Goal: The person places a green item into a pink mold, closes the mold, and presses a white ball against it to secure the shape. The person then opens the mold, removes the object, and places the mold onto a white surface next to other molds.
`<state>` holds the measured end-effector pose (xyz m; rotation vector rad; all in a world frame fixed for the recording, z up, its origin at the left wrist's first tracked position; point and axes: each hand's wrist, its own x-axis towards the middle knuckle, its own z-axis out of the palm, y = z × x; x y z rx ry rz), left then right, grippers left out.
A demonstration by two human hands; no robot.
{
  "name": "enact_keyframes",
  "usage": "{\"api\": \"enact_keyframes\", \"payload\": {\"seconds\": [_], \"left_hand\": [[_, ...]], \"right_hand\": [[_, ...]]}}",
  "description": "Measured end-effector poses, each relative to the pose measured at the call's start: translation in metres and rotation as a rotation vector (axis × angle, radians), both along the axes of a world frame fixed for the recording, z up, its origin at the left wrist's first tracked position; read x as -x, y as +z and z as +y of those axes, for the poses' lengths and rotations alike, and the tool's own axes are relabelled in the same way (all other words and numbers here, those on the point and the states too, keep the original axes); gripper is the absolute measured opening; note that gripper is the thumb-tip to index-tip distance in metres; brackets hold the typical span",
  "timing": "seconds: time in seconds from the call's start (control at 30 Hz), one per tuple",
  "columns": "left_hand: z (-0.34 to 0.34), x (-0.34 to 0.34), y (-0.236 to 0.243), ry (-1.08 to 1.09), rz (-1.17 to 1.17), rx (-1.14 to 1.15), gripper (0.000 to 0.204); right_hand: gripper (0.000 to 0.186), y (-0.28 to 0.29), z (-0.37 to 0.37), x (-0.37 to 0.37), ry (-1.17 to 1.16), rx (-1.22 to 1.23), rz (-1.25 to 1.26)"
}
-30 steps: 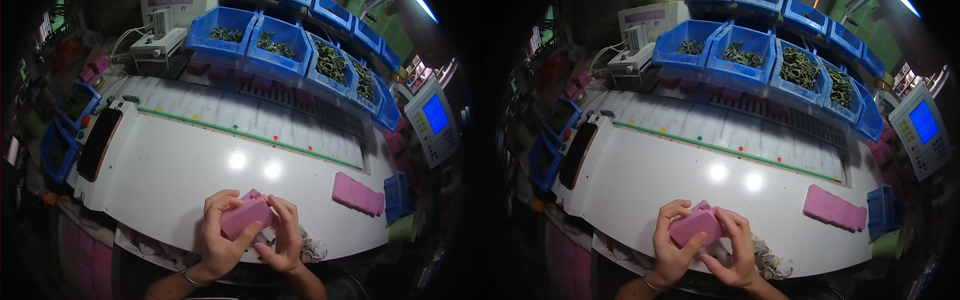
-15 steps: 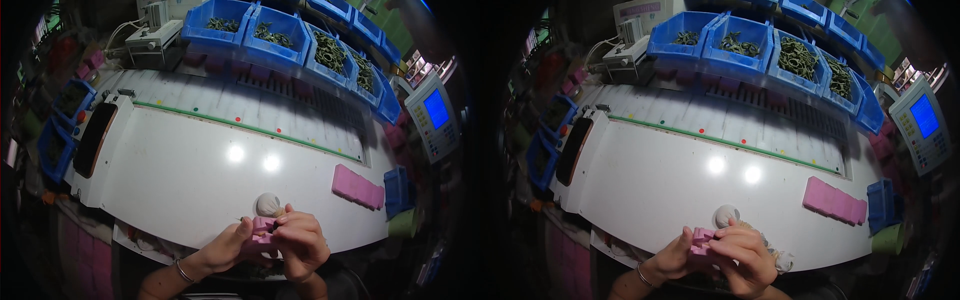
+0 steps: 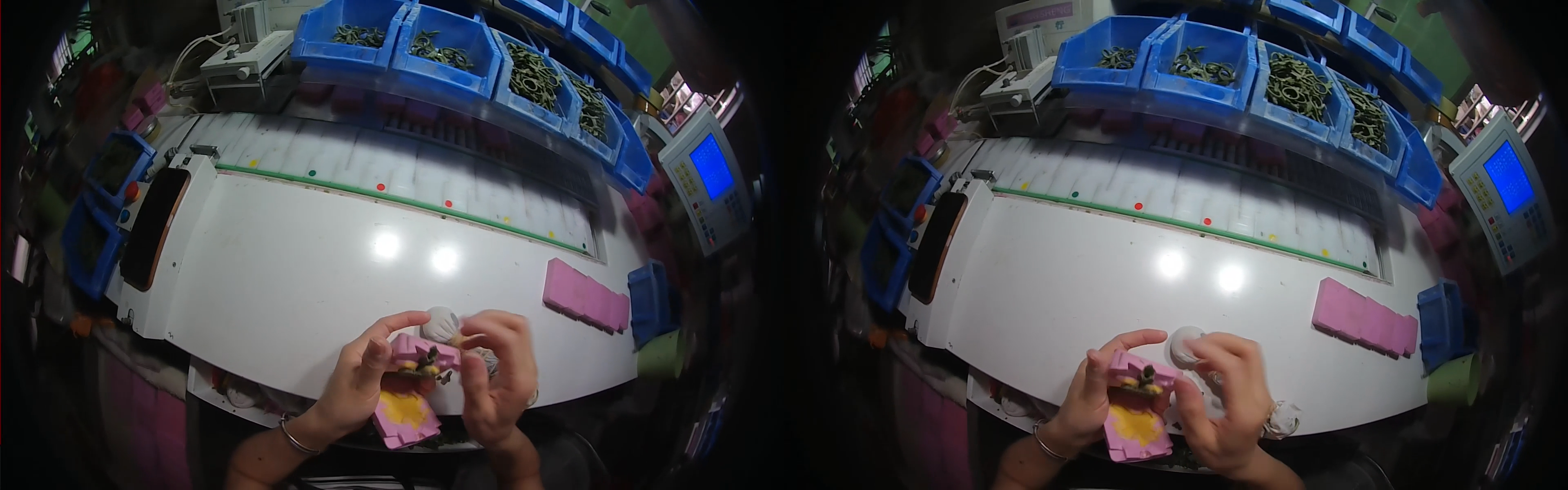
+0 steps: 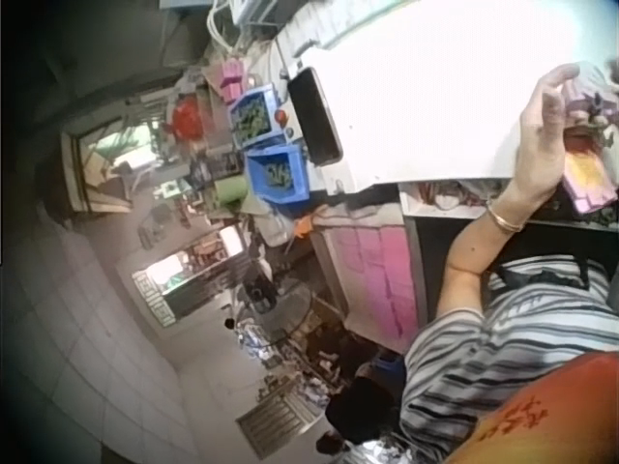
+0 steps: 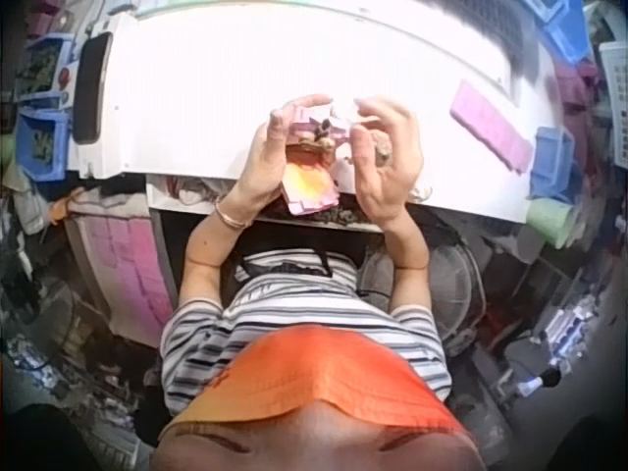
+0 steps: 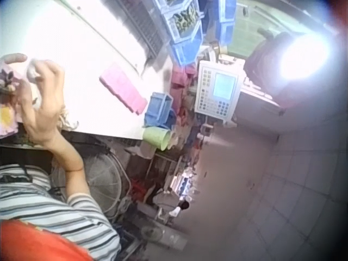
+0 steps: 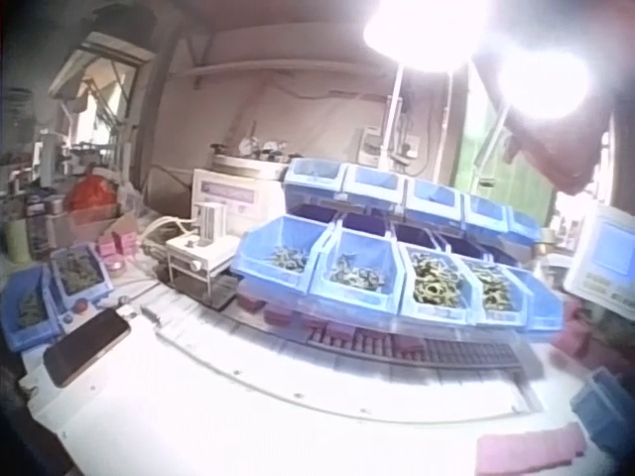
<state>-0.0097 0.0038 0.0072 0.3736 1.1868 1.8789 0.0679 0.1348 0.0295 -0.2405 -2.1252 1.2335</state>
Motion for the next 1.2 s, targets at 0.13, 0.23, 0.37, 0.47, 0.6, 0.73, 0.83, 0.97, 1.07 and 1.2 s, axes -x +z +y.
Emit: {"api": "enact_keyframes", "payload": {"seconds": [0.13,0.23,0.37,0.47,0.6,0.73,0.83,0.97,1.07,1.2], "left_hand": [[-0.003,0.0,0.01,-0.005,0.202,-0.025,0.097],[-0.005,0.002,0.007,-0.126,0.173,-0.03,0.106],[-0.003,0.003,0.011,-0.343,0.061,-0.159,0.11],[0.003,0.006,0.006,-0.304,0.095,-0.163,0.104],[0.006,0.007,-0.017,-0.191,0.094,-0.232,0.076],[0.009,0.009,-0.014,-0.169,0.061,-0.202,0.061],[0.008,0.013,-0.019,-0.147,0.02,-0.159,0.059],[0.01,0.01,-0.025,-0.049,0.158,-0.046,0.053],[0.007,0.013,-0.032,-0.043,0.2,0.007,0.048],[0.01,0.013,-0.025,-0.086,0.129,-0.023,0.046]], "right_hand": [[0.024,-0.01,0.012,0.007,0.296,0.071,-0.036],[0.031,-0.019,0.015,0.009,0.384,0.139,-0.037],[0.024,-0.015,0.004,0.017,0.712,1.099,-0.339],[0.031,-0.059,0.004,0.014,0.732,1.293,-0.436],[0.04,-0.049,0.004,0.023,0.5,1.459,-0.423],[0.037,-0.042,0.009,0.012,0.261,0.457,-0.19],[0.039,-0.038,0.01,-0.001,0.261,0.189,-0.01],[0.05,-0.027,0.01,-0.002,0.219,-0.228,-0.117],[0.047,-0.036,0.012,0.0,0.194,-0.34,-0.061],[0.036,-0.043,0.011,-0.005,0.118,-0.47,-0.004]]}}
